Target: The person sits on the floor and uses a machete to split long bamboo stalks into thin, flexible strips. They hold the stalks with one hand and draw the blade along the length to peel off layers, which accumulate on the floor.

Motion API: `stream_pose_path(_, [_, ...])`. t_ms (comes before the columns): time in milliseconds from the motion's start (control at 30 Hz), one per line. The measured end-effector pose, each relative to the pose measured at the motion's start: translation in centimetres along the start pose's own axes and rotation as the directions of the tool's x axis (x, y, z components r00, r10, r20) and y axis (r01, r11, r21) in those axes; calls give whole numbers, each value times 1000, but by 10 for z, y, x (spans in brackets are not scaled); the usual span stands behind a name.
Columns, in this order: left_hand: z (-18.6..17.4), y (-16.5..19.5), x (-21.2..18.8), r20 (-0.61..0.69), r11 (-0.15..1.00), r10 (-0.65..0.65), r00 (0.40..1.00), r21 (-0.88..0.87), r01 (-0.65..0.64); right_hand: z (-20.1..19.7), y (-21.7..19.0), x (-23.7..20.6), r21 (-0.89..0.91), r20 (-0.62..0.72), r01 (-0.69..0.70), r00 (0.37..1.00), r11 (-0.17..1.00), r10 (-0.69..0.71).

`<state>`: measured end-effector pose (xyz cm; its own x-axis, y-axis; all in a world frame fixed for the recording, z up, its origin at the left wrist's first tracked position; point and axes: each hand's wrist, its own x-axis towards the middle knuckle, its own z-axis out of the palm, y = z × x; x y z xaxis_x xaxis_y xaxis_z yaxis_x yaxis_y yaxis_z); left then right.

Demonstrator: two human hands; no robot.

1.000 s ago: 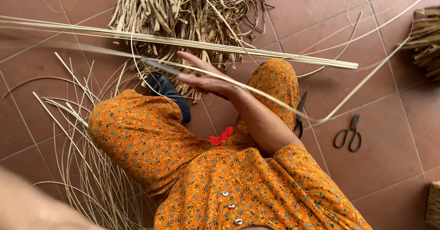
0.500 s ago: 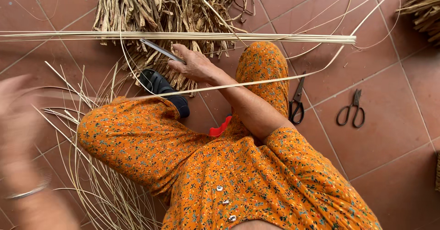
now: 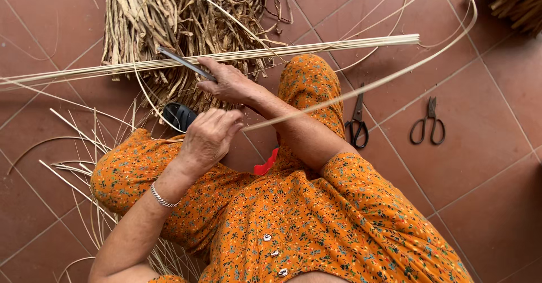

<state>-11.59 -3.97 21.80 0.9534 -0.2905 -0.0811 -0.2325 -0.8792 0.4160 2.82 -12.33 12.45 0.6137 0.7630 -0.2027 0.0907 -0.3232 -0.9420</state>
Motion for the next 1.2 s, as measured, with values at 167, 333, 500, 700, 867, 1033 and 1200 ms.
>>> stream_pose_path(167, [3, -1, -9, -161, 978, 180, 970, 135, -159, -4, -13, 0, 29, 44, 38, 998, 999, -40])
stream_pose_path(333, [-2, -4, -1, 27, 994, 103, 994, -50, -102, -8, -12, -7, 15, -1, 73, 997, 997, -73])
stream_pose_path(500, [-84, -81, -56, -364, 772, 97, 926, 614, 161, -12, -8, -3, 157, 191, -88, 980, 984, 57])
stream_pose_path(700, [-135, -182, -195, -472, 873, -351, 809, 147, 465, -25, -2, -6, 381, 158, 216, 943, 899, -293])
stream_pose_path(867, [-125, -208, -293, -433, 727, -623, 652, -12, 686, -41, -11, -17, 797, 153, -28, 976, 603, -157])
stream_pose_path(1033, [-117, -214, -343, -393, 590, -782, 484, -215, 778, -54, -11, -9, 784, -95, 82, 995, 616, -12])
stream_pose_path(1200, [-112, -212, -364, -352, 266, -911, 216, -102, 958, -66, -6, -5, 780, -216, 180, 976, 599, -12])
